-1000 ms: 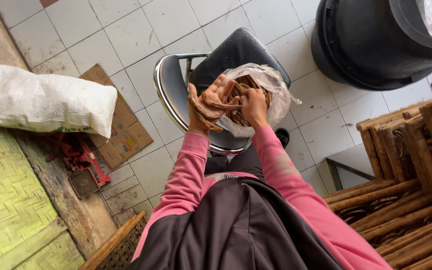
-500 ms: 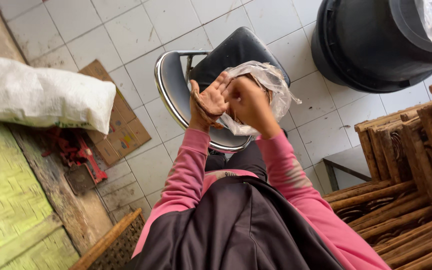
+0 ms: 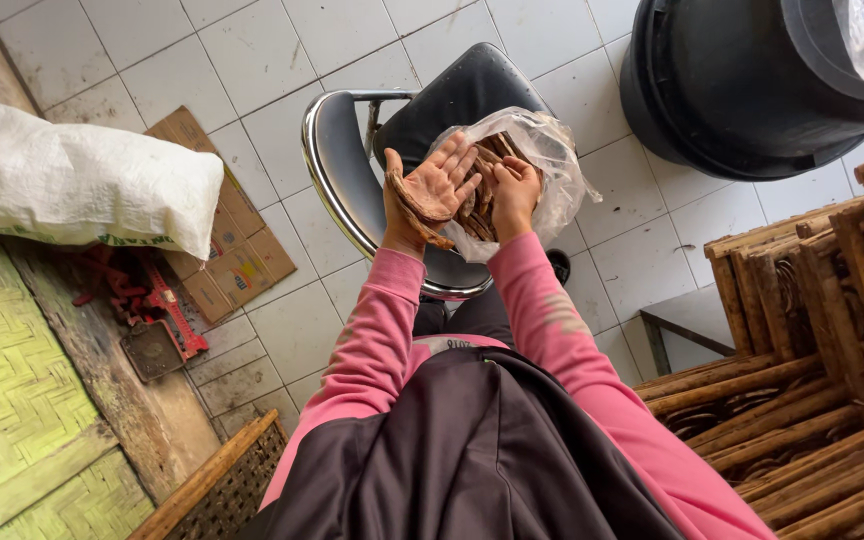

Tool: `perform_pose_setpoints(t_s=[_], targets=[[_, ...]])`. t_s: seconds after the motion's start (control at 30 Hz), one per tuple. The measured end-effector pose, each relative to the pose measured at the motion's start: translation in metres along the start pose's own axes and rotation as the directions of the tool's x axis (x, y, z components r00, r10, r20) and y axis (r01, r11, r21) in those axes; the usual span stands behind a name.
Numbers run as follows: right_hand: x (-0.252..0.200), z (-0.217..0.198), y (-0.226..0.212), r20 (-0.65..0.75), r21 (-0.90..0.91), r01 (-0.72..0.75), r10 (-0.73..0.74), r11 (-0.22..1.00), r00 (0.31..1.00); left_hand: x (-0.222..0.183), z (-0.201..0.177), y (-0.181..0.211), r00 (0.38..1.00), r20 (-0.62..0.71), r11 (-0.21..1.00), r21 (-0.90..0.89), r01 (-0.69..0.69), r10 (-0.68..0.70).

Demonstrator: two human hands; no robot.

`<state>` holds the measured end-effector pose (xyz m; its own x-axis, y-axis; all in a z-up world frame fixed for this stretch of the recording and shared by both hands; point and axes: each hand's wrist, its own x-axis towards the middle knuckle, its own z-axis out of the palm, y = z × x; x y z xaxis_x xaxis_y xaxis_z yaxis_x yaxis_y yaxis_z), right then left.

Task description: The person is removing dried fruit slices from a plastic bag by hand, stacking them onto a wooden tray, and placing the stacked slices back into the bag.

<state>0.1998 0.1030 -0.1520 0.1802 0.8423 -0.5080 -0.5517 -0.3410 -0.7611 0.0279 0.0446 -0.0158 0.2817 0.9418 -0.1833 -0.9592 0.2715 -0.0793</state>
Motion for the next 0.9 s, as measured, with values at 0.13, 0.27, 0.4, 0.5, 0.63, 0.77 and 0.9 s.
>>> perform_pose_setpoints(t_s=[0.13, 0.27, 0.4, 0.5, 0.63, 0.77, 0.9], targets=[[0.015, 0.001, 0.019, -0.155, -0.178, 0.076, -0.104, 0.981, 0.982, -0.004, 0.009, 0.001, 1.000, -0.020, 1.000, 0.005, -0.012, 0.012], [-0.005, 0.001, 0.008, -0.236, -0.559, -0.009, -0.149, 0.829, 0.960, -0.007, 0.009, 0.001, 1.000, -0.012, 1.000, 0.015, -0.021, 0.021], [-0.014, -0.002, 0.001, -0.137, -0.797, 0.122, -0.374, 0.591, 0.917, -0.006, 0.006, 0.000, 1.000, 0.002, 1.000, 0.007, -0.024, 0.024], [-0.011, -0.007, 0.005, -0.024, -0.877, 0.161, -0.375, 0.452, 0.927, -0.004, 0.005, 0.001, 1.000, 0.002, 1.000, 0.009, -0.019, 0.019], [-0.013, -0.002, -0.005, 0.072, -0.945, 0.182, -0.371, 0.270, 0.926, -0.003, 0.004, 0.003, 1.000, -0.011, 0.998, 0.053, -0.025, 0.025], [-0.056, 0.021, -0.048, 0.092, -0.831, 0.158, -0.150, 0.533, 0.984, -0.003, 0.002, 0.006, 1.000, -0.009, 0.998, 0.056, -0.016, 0.016], [-0.142, 0.052, -0.093, 0.468, -0.513, 0.642, -0.441, 0.570, 0.766, -0.001, 0.000, 0.007, 0.999, 0.040, 0.999, 0.032, -0.010, 0.008]])
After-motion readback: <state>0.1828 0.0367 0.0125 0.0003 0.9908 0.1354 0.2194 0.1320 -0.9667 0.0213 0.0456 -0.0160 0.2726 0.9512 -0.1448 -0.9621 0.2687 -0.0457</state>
